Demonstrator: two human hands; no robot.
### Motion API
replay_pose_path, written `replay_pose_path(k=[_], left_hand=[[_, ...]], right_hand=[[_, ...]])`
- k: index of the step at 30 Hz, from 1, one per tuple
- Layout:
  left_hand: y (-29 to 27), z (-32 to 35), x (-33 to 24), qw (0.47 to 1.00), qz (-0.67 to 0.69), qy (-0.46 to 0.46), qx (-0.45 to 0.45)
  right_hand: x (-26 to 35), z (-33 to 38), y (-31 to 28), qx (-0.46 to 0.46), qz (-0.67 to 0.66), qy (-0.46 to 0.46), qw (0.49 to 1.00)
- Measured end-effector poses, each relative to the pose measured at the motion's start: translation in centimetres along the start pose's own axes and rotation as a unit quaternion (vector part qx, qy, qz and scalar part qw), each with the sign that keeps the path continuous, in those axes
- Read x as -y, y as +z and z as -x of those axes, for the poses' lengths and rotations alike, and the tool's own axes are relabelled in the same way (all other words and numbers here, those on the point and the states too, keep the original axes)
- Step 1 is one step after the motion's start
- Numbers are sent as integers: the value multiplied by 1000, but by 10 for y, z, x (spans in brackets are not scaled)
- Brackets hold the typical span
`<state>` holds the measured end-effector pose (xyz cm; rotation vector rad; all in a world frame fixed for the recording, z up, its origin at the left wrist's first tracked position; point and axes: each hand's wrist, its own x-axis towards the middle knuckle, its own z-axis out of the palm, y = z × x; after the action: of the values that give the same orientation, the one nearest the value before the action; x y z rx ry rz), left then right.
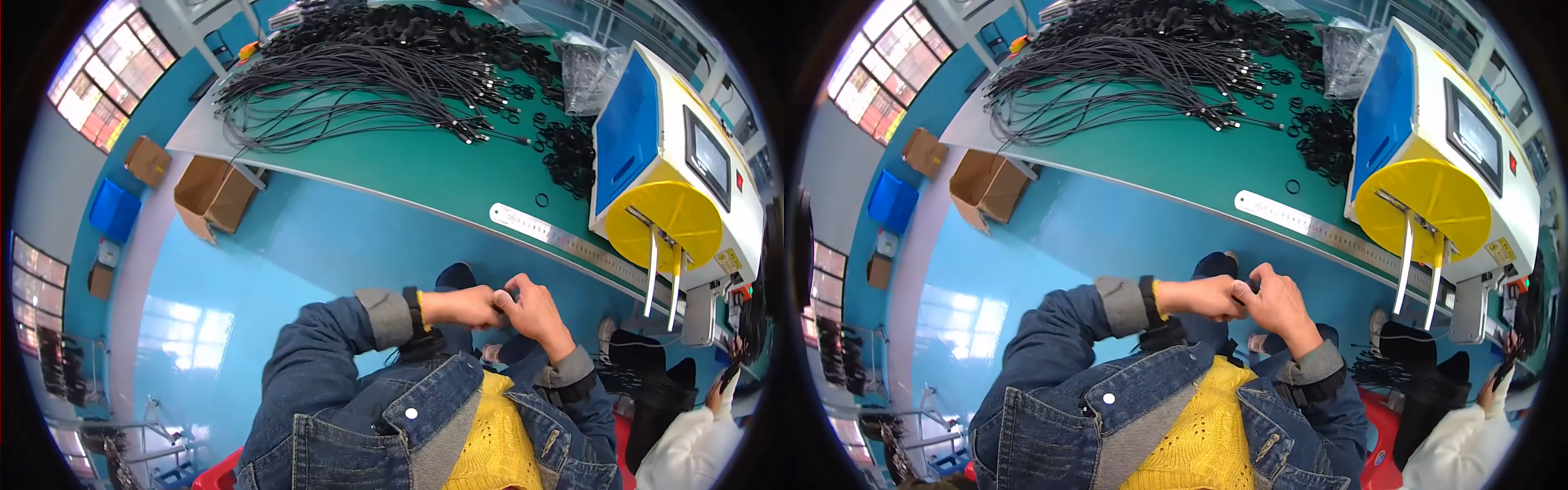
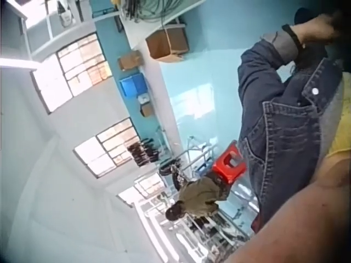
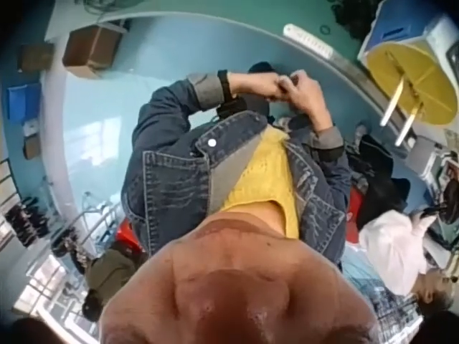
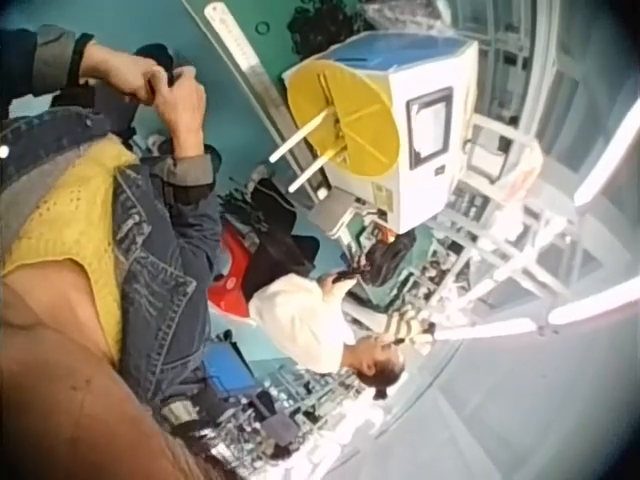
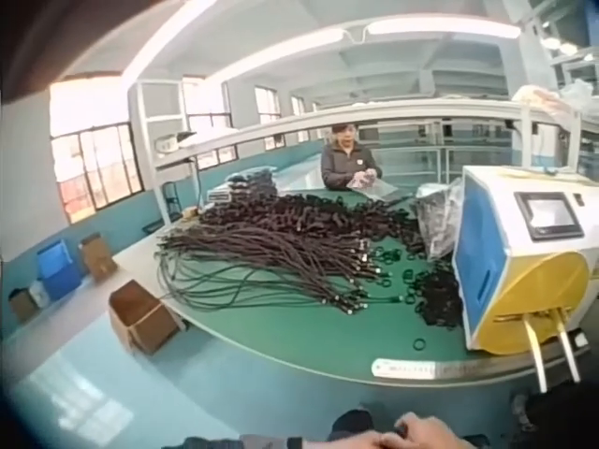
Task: The person picks up a cable, winds it around the spindles of a machine, and removes the coiled cable. They then pick up a tie, wrap it around the coiled cable, and twist the ends together by hand.
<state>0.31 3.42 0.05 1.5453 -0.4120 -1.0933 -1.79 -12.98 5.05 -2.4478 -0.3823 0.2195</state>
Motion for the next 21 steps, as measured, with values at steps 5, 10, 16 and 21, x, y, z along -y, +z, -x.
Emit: replay_pose_path(k=[5, 10, 16, 21], left_hand=[[-81, 33, -59, 978, -14, -210, -3], [-286, 48, -175, 898, -42, 278, -339], [-306, 11, -133, 699, -485, 179, -494], [-268, -11, -60, 628, -617, 56, -471]], right_hand=[[-23, 13, -3, 65, -162, 74, 982], [-38, 27, 8, 135, -148, 135, 970], [-55, 31, 12, 87, -138, 154, 975], [-50, 32, 14, 88, -101, 100, 986]])
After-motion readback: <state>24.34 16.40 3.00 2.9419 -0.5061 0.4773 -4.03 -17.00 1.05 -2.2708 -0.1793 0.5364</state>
